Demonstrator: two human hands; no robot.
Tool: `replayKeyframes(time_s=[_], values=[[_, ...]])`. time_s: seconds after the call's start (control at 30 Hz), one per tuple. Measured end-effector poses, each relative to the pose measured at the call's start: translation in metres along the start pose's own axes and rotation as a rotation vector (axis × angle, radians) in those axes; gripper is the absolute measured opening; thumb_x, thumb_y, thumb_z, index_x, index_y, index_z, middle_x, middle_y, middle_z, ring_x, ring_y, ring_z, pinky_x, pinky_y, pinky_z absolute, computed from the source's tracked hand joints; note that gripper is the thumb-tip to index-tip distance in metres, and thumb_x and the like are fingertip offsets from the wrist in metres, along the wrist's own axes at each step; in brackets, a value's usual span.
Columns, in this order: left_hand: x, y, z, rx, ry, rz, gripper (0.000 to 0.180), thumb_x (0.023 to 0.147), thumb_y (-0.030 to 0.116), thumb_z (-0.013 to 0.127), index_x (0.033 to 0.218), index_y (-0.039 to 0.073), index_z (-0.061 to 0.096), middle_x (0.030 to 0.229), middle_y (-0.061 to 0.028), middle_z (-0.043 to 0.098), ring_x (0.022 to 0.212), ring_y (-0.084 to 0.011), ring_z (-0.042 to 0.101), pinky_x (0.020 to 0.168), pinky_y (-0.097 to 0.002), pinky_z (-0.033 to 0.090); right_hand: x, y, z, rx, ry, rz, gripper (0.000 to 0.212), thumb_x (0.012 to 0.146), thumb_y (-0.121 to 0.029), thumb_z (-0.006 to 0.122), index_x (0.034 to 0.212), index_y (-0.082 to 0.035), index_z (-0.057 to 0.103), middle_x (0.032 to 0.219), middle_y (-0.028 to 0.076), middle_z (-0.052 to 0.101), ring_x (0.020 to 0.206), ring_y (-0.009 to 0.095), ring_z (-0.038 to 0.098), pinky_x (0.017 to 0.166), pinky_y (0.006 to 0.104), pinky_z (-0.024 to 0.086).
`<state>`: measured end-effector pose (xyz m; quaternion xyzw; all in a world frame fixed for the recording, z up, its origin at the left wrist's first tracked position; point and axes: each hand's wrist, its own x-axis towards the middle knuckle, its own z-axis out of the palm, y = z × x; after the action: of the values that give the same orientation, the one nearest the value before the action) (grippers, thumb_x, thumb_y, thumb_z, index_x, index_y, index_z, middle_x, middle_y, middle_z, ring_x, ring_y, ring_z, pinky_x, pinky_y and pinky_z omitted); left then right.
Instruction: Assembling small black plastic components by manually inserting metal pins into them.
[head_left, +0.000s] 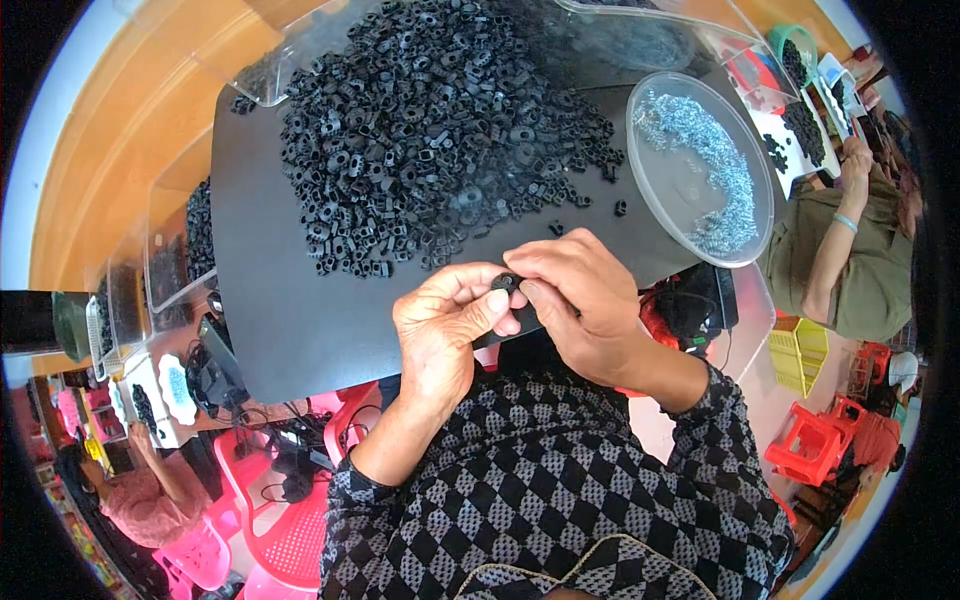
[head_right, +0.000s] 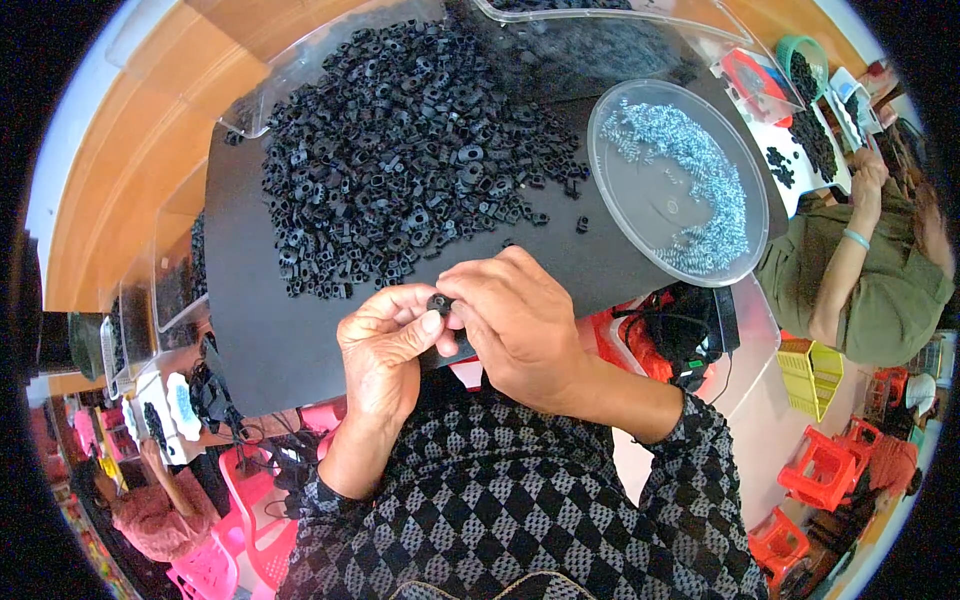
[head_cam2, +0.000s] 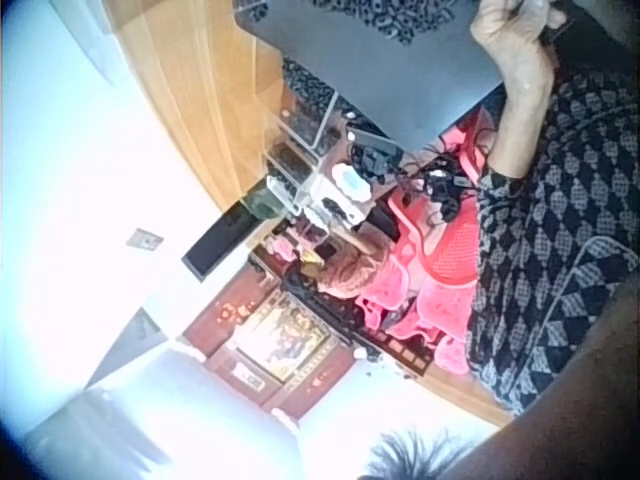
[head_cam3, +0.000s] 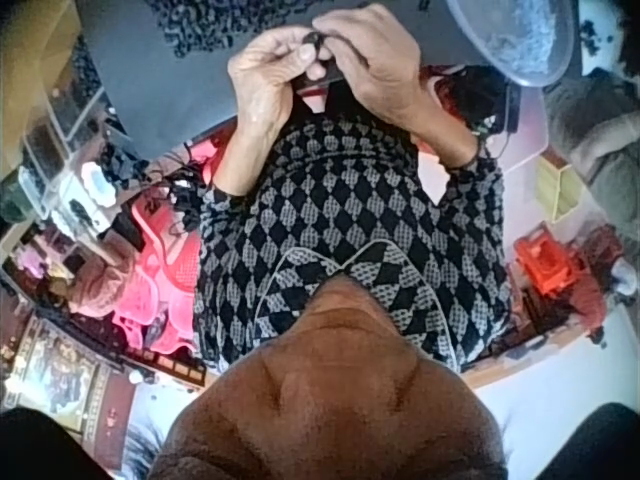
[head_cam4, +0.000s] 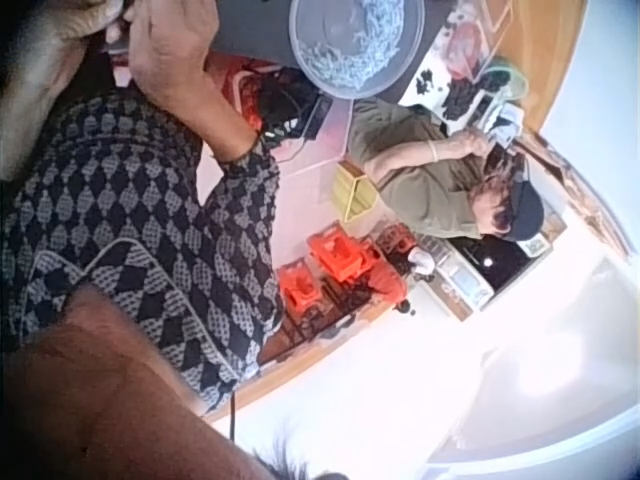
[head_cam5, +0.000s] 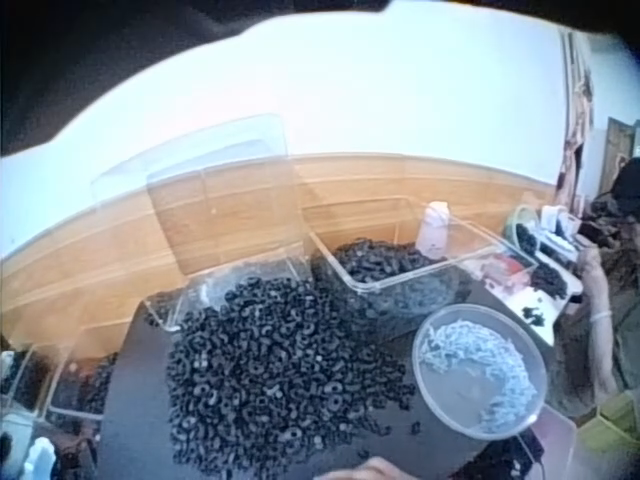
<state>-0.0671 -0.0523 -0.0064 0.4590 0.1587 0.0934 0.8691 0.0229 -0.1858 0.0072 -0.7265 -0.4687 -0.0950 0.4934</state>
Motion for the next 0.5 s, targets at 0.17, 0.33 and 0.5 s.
replayKeyframes(time_s=[0.17,0.33,0.5], values=[[0.000,-0.003,0.000,-0.001,0.005,0.023,0.018,0.083,-0.002,0.064,0.100,-0.006,0.062,0.086,-0.0130,0.067,0.067,-0.0150,0.062,0.062,-0.0252,0.053,-0.005,-0.004,0.000,-0.032,-0.012,0.002,0.026,0.073,0.007,0.065,0.098,0.001,0.062,0.094,0.014,0.064,0.075,0.027,0.059,0.065,0.0329,0.047],[-0.002,0.005,-0.001,0.061,0.015,0.040,0.017,0.085,0.002,0.063,0.101,-0.005,0.061,0.086,-0.0139,0.067,0.066,-0.0150,0.062,0.063,-0.0250,0.052,-0.003,0.018,-0.020,-0.272,0.097,-0.016,0.027,0.067,0.007,0.064,0.094,0.000,0.063,0.083,0.012,0.061,0.070,0.028,0.056,0.061,0.0361,0.045],[-0.001,0.004,-0.007,0.075,0.006,0.062,0.018,0.086,0.003,0.063,0.101,-0.006,0.061,0.086,-0.0150,0.067,0.065,-0.0156,0.062,0.063,-0.0256,0.052,-0.003,0.034,-0.031,-0.443,0.086,0.070,0.018,0.071,-0.001,0.068,0.088,-0.003,0.063,0.076,0.010,0.057,0.070,0.028,0.053,0.061,0.0370,0.043]])
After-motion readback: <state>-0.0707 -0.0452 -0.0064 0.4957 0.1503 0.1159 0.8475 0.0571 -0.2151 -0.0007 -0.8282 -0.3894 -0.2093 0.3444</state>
